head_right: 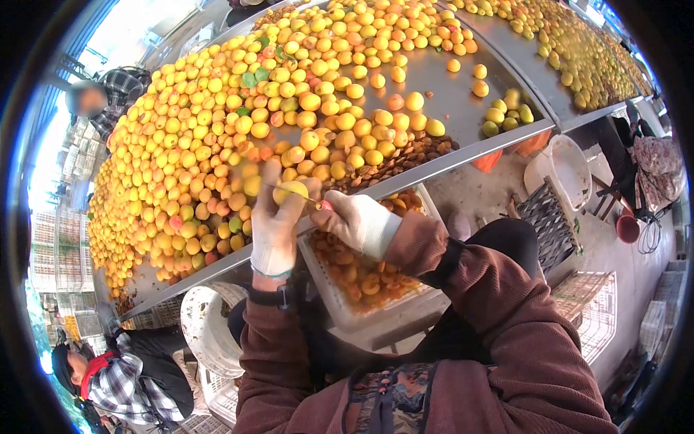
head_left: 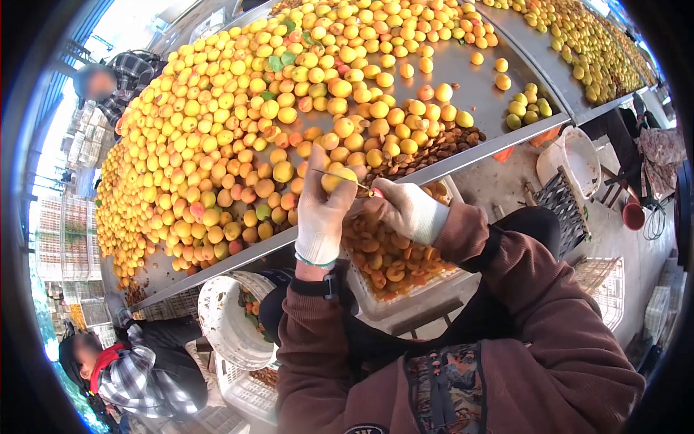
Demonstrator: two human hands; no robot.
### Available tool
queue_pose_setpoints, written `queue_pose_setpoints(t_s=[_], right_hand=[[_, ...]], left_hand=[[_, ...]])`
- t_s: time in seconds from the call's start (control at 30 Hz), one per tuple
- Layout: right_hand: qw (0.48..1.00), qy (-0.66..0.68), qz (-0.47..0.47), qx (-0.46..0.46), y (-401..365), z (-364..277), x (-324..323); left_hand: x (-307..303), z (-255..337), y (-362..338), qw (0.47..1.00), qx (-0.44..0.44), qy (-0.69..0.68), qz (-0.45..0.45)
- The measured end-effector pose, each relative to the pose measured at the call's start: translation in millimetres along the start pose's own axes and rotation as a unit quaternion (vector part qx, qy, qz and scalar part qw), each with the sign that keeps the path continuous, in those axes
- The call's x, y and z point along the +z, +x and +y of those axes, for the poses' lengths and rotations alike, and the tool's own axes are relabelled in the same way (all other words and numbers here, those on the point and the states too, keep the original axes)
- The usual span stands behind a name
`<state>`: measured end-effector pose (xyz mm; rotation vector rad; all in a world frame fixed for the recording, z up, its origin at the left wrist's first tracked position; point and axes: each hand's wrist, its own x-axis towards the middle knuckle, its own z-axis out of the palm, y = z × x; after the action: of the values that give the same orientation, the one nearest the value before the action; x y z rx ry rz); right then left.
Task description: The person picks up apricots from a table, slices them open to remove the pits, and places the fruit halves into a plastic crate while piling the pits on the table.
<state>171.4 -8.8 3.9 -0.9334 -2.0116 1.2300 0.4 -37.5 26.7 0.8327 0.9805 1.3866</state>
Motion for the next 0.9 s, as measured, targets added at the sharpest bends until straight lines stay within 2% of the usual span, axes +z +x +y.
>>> queue_pose_setpoints(t_s=[0.03, 0.07, 0.13, 0.2, 0.23, 0.27, 0.3, 0.33, 0.4, 0.43, 0.57, 0.63, 0.77, 0.83, 0.87, 0.9], right_hand=[[1.000, 0.002, -0.005, 0.000, 0.5, 2.3, -0.9], [1.000, -0.005, -0.017, -0.005, 1.2, 5.6, -2.7], [1.000, -0.011, -0.025, -0.010, 0.7, 7.6, -2.5], [0.999, -0.018, -0.044, 0.000, -1.0, 6.2, -1.4], [0.999, -0.020, -0.043, -0.001, -1.7, 5.2, -0.3], [1.000, 0.007, -0.011, -0.009, -2.1, 4.2, 2.1], [0.999, 0.036, 0.023, -0.018, -1.7, 4.5, 4.1], [0.999, 0.035, 0.025, -0.018, -1.2, 9.7, 7.5], [0.997, 0.020, 0.048, -0.061, 2.5, 15.5, 12.2], [0.997, 0.019, 0.048, -0.062, 2.8, 12.6, 9.7], [0.999, 0.016, 0.023, -0.021, 0.4, 9.4, 8.7], [1.000, -0.001, 0.014, -0.008, -0.5, 12.7, 8.9], [1.000, 0.004, 0.001, -0.009, -3.0, 15.8, 11.3], [1.000, 0.019, 0.008, -0.022, -2.8, 11.1, 11.6], [1.000, 0.011, -0.002, 0.000, -2.1, 6.7, 9.2], [1.000, 0.003, -0.012, 0.021, -1.0, 3.7, 7.5]], left_hand=[[-4.0, -0.7, 1.3, 0.990, 0.041, 0.128, 0.030], [-7.0, 0.1, 1.6, 0.990, 0.039, 0.129, 0.033], [-8.4, 2.8, 3.4, 0.917, 0.109, 0.379, 0.054], [-3.8, 2.7, -0.3, 0.932, 0.113, 0.343, 0.037], [0.4, -1.2, -0.4, 0.982, 0.095, 0.161, 0.023], [2.8, -2.6, -0.8, 0.997, 0.074, -0.027, 0.007], [0.2, 1.0, -6.2, 0.995, 0.010, -0.082, -0.050], [-0.3, -2.1, -5.9, 0.995, 0.010, -0.082, -0.053], [-2.3, -12.3, -3.1, 0.976, -0.063, -0.205, -0.044], [-4.4, -12.9, -1.7, 0.986, -0.034, -0.154, -0.051], [-6.5, -5.7, 1.4, 0.995, -0.031, -0.096, -0.024], [-10.8, -8.0, 6.4, 0.995, -0.006, 0.095, 0.042], [-7.1, -5.2, 0.3, 0.997, 0.018, 0.073, 0.030], [-3.3, 8.2, -3.6, 0.991, -0.016, -0.133, 0.012], [-3.2, 8.3, -2.4, 0.991, -0.014, -0.132, 0.012], [-3.3, 7.3, 0.6, 0.999, 0.037, -0.028, 0.026]])
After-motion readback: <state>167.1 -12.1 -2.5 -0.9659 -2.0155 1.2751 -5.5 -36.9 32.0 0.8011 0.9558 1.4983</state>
